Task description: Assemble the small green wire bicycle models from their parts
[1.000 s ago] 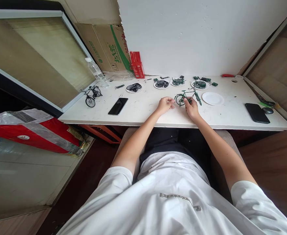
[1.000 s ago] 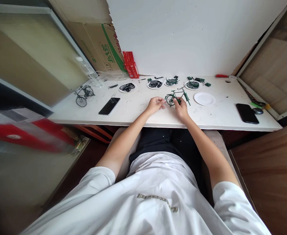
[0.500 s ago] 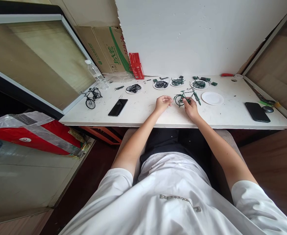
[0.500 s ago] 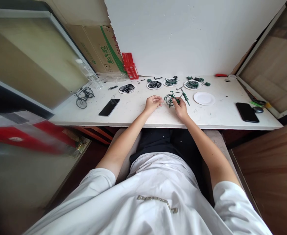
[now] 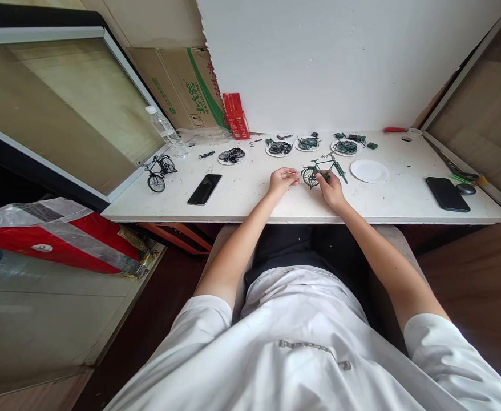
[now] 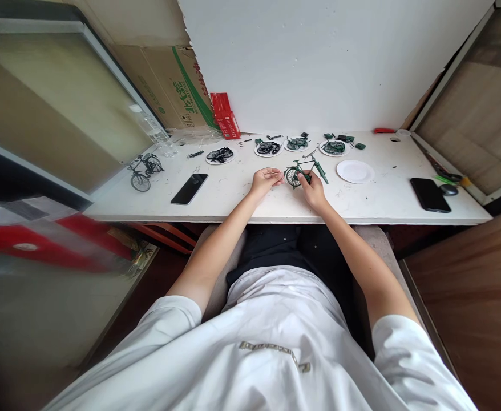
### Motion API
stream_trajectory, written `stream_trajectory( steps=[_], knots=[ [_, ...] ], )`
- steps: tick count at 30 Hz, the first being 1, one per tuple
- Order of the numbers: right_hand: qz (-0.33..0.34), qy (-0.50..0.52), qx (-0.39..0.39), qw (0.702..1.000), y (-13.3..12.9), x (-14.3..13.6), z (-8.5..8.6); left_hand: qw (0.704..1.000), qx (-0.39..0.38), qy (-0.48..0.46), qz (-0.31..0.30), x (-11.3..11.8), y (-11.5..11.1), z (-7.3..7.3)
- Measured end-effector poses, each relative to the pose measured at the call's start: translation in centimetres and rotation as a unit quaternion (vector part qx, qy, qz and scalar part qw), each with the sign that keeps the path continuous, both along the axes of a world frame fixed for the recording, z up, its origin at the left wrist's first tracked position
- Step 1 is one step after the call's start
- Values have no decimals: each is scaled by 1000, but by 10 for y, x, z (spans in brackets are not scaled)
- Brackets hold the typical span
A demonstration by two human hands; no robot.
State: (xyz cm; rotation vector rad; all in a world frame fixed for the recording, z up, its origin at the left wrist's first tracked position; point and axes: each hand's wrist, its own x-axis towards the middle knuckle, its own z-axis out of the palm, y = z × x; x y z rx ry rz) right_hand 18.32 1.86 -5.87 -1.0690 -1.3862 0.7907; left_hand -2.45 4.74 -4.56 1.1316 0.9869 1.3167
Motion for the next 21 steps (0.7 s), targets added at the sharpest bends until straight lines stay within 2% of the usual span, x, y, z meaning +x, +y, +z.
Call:
stream_trajectory(
  steps=[9,15,21],
  knots=[
    [3,6,-4,1000,2,-1,-2,998,-20,-35,40,-3,4,-4],
    [8,11,-10,1000,3,0,-5,994,-22,-95,56,-2,6,-6],
    [6,6,-9,1000,5,2,-8,995,-44,-76,45,-2,3,-2]
  ],
)
